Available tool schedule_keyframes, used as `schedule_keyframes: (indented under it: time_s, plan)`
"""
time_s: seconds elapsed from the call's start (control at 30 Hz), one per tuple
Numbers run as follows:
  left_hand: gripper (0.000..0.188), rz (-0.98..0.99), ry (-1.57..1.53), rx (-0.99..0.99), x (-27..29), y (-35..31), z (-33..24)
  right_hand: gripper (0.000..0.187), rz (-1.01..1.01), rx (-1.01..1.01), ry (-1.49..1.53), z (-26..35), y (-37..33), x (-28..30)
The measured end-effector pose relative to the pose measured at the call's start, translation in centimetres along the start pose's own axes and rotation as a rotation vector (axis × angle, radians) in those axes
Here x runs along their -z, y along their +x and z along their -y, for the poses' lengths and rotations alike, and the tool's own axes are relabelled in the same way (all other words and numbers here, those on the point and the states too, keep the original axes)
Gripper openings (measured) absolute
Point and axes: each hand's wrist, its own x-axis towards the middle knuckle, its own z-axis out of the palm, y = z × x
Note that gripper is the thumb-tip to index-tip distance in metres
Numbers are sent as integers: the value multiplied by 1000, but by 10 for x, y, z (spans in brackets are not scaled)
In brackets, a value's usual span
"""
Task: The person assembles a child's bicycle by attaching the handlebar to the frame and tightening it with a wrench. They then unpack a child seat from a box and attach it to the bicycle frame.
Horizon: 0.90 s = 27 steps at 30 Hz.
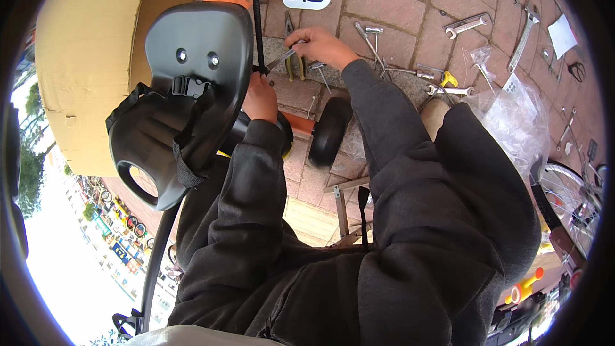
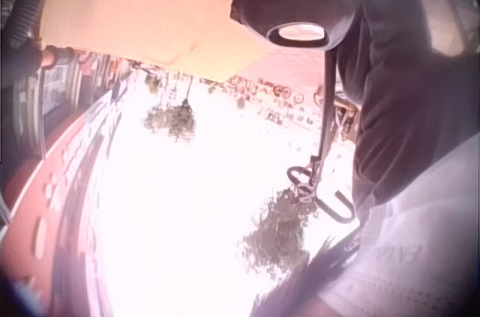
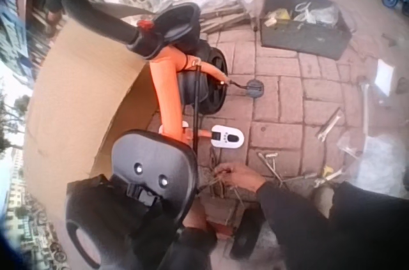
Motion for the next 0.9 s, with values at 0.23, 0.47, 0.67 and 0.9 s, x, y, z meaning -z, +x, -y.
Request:
schedule_keyframes:
  time_s: [0.23, 0.47, 0.67, 0.9]
  plan:
    - [12, 24, 57, -31, 4, -4, -5, 16, 68, 105, 129, -19, 97, -50]
    - [14, 58, -57, -16, -8, -4, 6, 25, 317, -537, 140, -80, 64, -79]
    - [17, 31, 128, -159, -11, -5, 2, 34, 345, -705, 337, -58, 9, -38]
    - [17, -53, 571, -433, 5, 1, -5, 29, -19, -12, -334, 53, 26, -9]
